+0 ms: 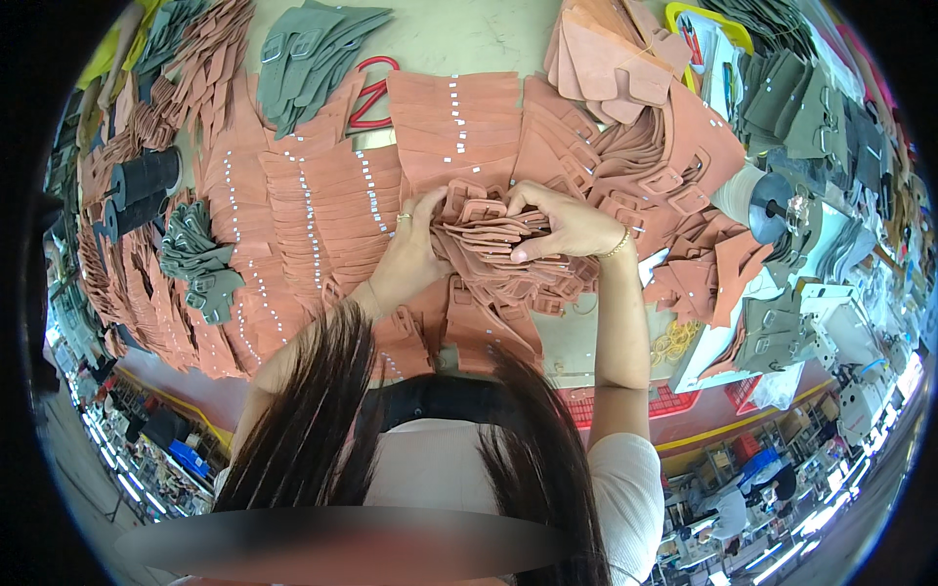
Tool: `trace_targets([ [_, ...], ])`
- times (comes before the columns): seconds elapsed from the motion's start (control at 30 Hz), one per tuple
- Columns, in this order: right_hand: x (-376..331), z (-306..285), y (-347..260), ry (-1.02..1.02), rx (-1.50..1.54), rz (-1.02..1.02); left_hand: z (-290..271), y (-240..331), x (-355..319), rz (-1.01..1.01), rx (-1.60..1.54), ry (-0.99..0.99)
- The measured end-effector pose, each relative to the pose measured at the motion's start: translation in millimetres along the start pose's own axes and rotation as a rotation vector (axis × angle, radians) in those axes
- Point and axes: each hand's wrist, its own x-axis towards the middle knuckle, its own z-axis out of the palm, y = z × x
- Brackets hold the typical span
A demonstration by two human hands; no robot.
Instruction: The person sorts and stacks pink fabric pieces with white dots on a table. She repeatedly picks up pieces, aligns them, and places them into neat piles, occasionally moving other items aside to reach the work.
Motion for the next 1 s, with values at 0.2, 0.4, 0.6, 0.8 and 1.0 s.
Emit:
trace_targets([
  [0.2, 1.3, -2.6, 5.7, 0.022, 0.079, -0.028, 0.2, -4.3, 4.7, -0.176, -0.058, -0.034],
  [0.4, 1.1, -7.3, 9.5, 0.036, 0.217, -0.071, -1.1, -10.3, 5.7, -0.007, 0.098, -0.141],
  [0.6, 0.0, -5.5, 18.7, 0.126, 0.304, -0.033, -1.5, -2.0, 5.8, -0.061, 0.068, -0.306],
  [0.8, 3.3, -6.4, 25.3, 0.219, 0.244, -0.069, 4.0, -23.4, 26.6, 0.048, -0.137, -0.374],
  [1.0, 4.7, -9.6, 22.2, 0.224, 0.268, -0.082, 16.8, -43.2, 39.7, 0.092, -0.436, -0.35],
])
